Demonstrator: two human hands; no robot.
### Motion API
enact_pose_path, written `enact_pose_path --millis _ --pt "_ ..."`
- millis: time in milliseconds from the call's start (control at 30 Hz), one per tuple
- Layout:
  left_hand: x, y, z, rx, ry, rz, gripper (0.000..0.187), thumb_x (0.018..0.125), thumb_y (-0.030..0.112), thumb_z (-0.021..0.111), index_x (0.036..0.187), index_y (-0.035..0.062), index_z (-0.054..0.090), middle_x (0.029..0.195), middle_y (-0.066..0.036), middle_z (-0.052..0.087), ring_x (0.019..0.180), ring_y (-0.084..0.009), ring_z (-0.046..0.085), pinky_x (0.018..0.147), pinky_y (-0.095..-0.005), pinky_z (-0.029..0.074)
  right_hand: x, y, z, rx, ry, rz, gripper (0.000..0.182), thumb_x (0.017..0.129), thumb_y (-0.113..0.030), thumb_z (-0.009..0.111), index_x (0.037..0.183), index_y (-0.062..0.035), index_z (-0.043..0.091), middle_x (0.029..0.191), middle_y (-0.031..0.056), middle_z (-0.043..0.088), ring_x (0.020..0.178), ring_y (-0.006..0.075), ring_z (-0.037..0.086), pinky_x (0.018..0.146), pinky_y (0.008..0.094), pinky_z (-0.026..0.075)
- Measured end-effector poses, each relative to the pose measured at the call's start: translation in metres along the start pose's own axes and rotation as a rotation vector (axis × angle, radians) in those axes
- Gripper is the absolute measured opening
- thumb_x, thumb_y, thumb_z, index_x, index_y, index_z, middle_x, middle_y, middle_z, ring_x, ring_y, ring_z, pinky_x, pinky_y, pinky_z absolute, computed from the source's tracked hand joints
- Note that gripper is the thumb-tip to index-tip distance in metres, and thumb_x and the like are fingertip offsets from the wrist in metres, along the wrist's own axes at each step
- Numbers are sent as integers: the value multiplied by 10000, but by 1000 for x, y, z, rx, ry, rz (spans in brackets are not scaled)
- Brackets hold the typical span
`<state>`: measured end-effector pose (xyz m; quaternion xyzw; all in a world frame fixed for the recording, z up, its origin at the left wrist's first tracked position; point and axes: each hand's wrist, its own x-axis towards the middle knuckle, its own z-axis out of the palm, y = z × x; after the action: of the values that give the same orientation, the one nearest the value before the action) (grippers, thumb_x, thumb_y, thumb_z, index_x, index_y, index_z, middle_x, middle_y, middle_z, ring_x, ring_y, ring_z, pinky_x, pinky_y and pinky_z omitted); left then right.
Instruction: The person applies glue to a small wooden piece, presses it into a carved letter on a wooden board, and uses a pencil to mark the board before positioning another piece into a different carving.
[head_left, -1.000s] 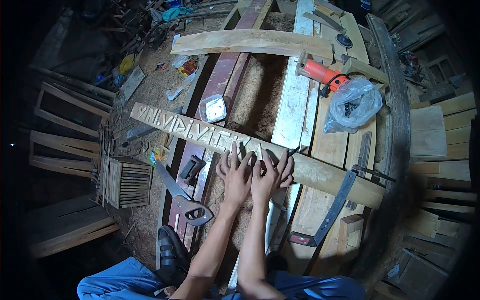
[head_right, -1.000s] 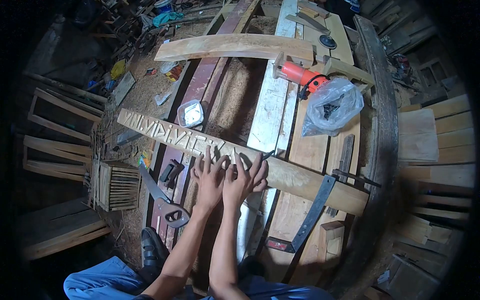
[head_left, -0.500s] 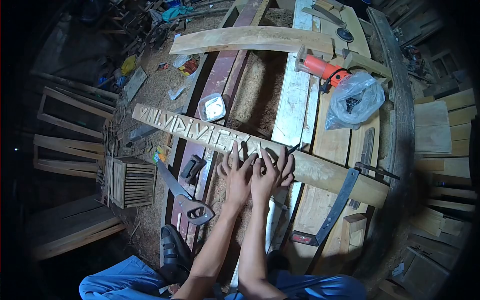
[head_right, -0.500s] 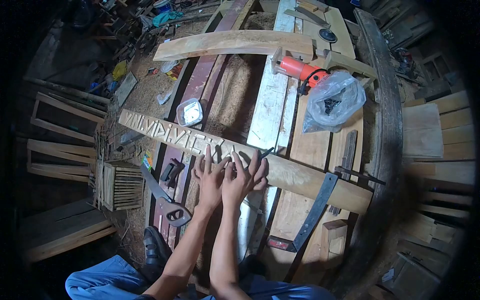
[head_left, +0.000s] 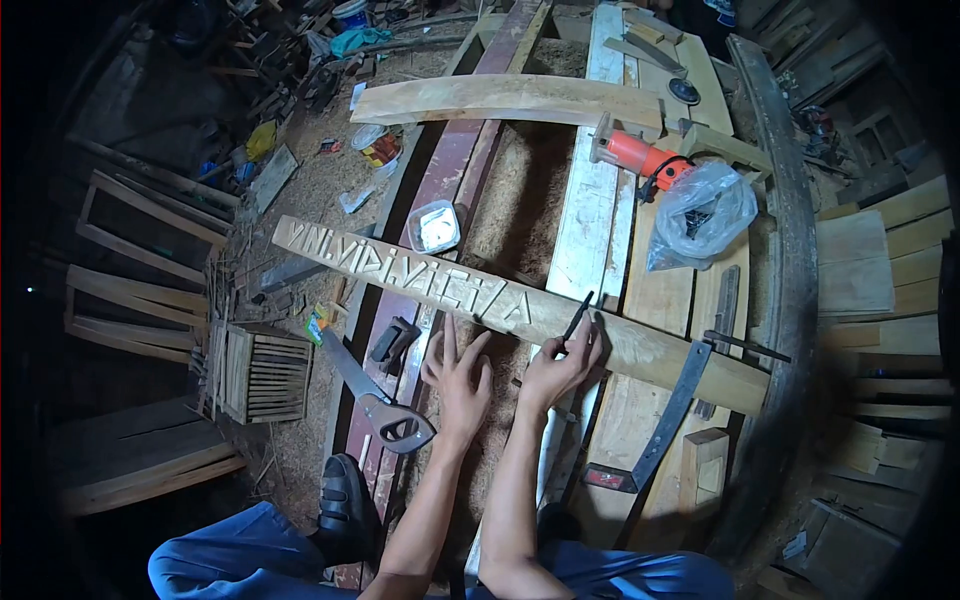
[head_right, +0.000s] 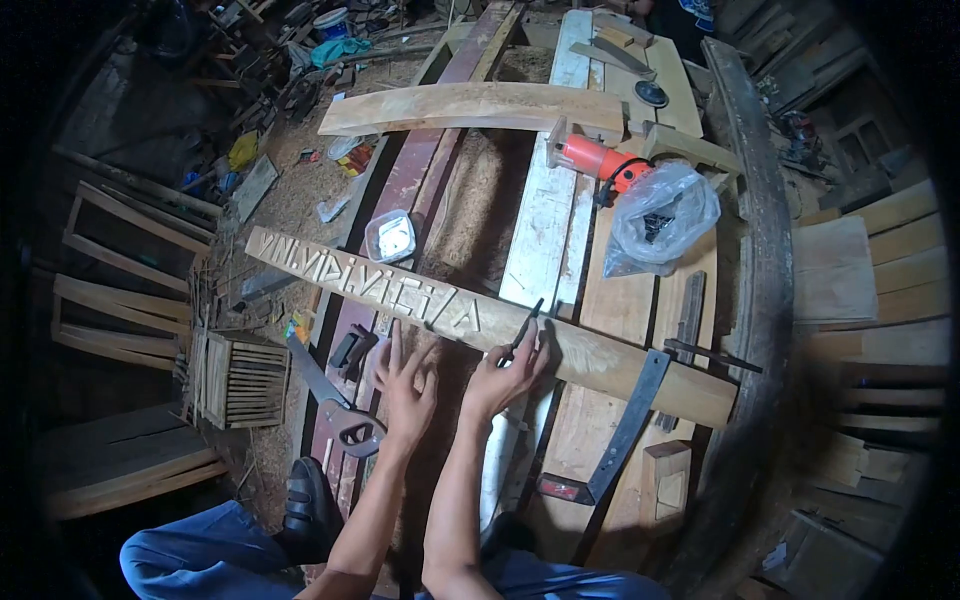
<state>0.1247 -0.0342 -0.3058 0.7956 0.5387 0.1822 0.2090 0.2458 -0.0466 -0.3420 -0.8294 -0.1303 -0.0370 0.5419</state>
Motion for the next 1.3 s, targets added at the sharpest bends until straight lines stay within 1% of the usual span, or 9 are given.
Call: enact_pose_path --millis 433,600,733,767,800,867,933,1033,1300 --pt "-25 -30 -40 -179 35 -12 400 947 140 665 1337 220 689 1687 -112 333 1478 -438 277 1222 -556 137 -4 -3 -20 3 -103 169 821 671 98 779 1456 -11 561 958 170 761 736 261 669 746 408 555" --pt "-27 -59 -56 -230 98 18 386 948 158 669 1332 175 696 1602 -143 455 1471 -374 343 1215 -527 177 -23 -19 -15 311 -188 254 716 722 63 791 1403 18 578 941 181 760 775 219 696 751 344 573" --pt "-26 -99 -55 -375 207 -18 368 952 143 649 1317 111 689 1467 -159 590 1415 -354 444 1205 -483 241 -49 -29 -2 504 -367 256 447 815 69 747 1253 81 654 1107 184 729 948 225 708 850 341 579" --pt "-24 -110 -54 -409 245 -57 362 952 139 649 1310 104 691 1450 -161 602 1411 -358 448 1200 -484 254 -57 -24 6 538 -442 294 351 829 80 745 1174 97 678 1028 104 726 944 164 694 844 292 546" --pt "-22 -119 -52 -444 281 -97 355 952 135 649 1302 96 693 1432 -164 614 1407 -361 453 1196 -486 267 -65 -34 4 477 -506 309 313 843 63 752 1149 80 688 1024 99 727 915 138 687 816 265 539" --pt "-24 -136 -49 -436 313 -136 401 930 134 673 1329 88 669 1439 -162 604 1400 -367 460 1190 -489 284 -80 -33 11 332 -596 160 254 843 1 773 1090 46 733 1041 137 743 954 187 701 871 336 574" --pt "-24 -149 -52 -413 366 -198 480 904 133 694 1376 78 625 1456 -165 585 1393 -366 469 1193 -490 287 -96 -44 16 233 -594 96 210 807 -28 775 1013 3 757 872 88 738 826 148 692 758 310 566" --pt "-18 -172 -53 -382 344 -243 592 842 136 729 1411 60 585 1502 -178 544 1414 -381 452 1195 -492 286 -116 -57 18 120 -643 60 304 813 -34 770 1114 -33 727 767 23 687 656 82 614 611 243 485" --pt "-9 -196 -53 -291 202 -194 790 781 173 798 1504 83 491 1549 -198 486 1473 -351 405 1214 -516 229 -141 -47 47 116 -748 68 426 811 -24 800 1215 7 666 766 54 711 660 107 682 622 257 540"
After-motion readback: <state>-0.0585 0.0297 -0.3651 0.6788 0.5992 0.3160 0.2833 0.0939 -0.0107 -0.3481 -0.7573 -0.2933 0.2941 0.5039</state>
